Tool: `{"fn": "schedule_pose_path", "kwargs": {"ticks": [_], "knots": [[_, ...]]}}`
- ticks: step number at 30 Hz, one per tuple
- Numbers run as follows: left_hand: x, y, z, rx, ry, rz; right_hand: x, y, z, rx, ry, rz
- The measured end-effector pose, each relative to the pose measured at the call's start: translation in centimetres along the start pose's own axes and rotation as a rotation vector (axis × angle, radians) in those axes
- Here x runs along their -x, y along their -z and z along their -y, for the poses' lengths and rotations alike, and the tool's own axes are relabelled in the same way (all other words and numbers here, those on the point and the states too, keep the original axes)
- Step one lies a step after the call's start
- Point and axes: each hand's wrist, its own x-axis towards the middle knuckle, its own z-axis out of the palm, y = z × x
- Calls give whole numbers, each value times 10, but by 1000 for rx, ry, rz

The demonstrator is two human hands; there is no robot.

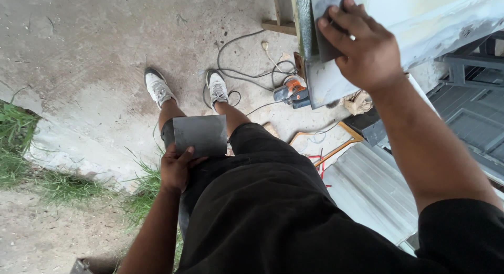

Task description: The person applies a green body filler to a white car door using a metal putty knife, spreading it across the surface. They then use a sanding block to smooth the applied filler on the door panel.

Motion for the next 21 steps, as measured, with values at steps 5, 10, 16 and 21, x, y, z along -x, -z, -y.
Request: {"fn": "schedule_pose_path", "kwargs": {"ticks": [5,10,16,21], "knots": [[4,-4,-4,-28,-27,28,29,-9,19,-26,-49,1],[5,-5,-6,-60,-12,0,56,-20,37,-97,-84,-19],[9,-8,-13,-71,-43,40,78,-27,59,-57,-102,-27],[-8,8,6,14,-127,62,69,-21,84,126,-100,-297]]}}
